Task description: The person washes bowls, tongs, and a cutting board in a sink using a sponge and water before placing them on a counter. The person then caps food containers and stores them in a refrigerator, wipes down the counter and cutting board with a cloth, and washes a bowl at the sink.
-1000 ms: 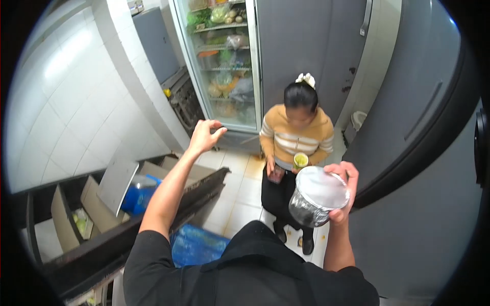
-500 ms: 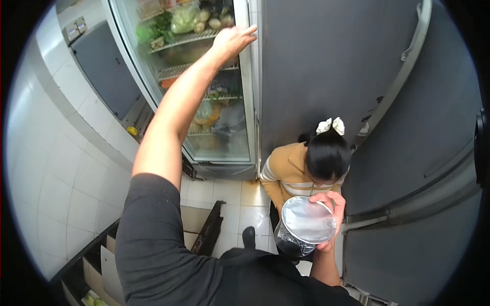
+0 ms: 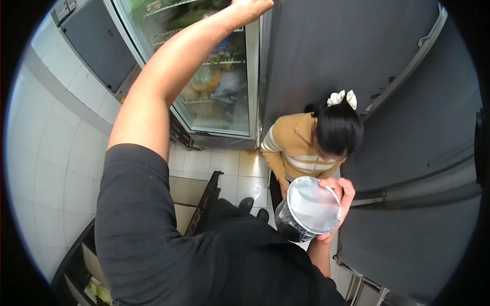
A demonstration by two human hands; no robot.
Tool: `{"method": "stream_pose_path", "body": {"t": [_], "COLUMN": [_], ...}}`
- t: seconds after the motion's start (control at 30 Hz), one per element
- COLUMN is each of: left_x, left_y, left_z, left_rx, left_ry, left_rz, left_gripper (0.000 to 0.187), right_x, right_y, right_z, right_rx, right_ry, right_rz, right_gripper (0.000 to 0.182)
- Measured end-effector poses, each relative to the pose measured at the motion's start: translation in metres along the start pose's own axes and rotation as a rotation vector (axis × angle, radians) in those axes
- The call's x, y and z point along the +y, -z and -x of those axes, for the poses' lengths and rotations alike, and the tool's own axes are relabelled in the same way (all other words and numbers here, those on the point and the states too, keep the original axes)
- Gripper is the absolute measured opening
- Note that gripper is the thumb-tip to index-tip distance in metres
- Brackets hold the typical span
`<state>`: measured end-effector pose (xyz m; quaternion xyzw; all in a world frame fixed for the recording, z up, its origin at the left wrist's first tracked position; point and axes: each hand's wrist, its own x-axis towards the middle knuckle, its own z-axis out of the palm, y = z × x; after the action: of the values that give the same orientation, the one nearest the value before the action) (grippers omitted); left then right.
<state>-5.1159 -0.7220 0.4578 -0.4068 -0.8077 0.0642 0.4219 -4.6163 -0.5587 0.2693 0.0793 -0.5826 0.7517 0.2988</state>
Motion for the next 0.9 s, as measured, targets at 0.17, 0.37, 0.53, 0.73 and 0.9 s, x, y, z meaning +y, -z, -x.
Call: {"method": "stream_pose_path", "body": {"t": [0.17,0.37,0.53,0.73,0.9], "left_x": [0.004,0.060,0.057,0.001,-0.025], "left_y": [0.066,0.219,0.288,0.313,0.311], "left_z": [0.052,0.117,0.203,0.305,0.399], "left_rx": [0.148,-0.268,0.173,0.464,0.737], "left_ry": [-0.272,0.031,-0.078,-0.251,-0.076], "left_rz": [0.091,0.179,0.027,-0.314,-0.321], "left_gripper": [0.036,0.029,0.046,0.039,0.048], "right_x": [-0.003,0.008,0.021,0.035,0.010], "right_y": [0.009,-0.015,-0.064,-0.167,-0.319], "right_z": [0.002,-0.028,-0.083,-0.223,-0.403], "right_rx": [0.044,0.000,0.018,0.035,0.157], "right_ry": [-0.051,0.088,0.207,0.610,0.987], "right_rz": [-0.128,-0.062,0.010,0.176,0.117], "right_gripper": [0.129,0.123,0.118,0.105,0.091]}}
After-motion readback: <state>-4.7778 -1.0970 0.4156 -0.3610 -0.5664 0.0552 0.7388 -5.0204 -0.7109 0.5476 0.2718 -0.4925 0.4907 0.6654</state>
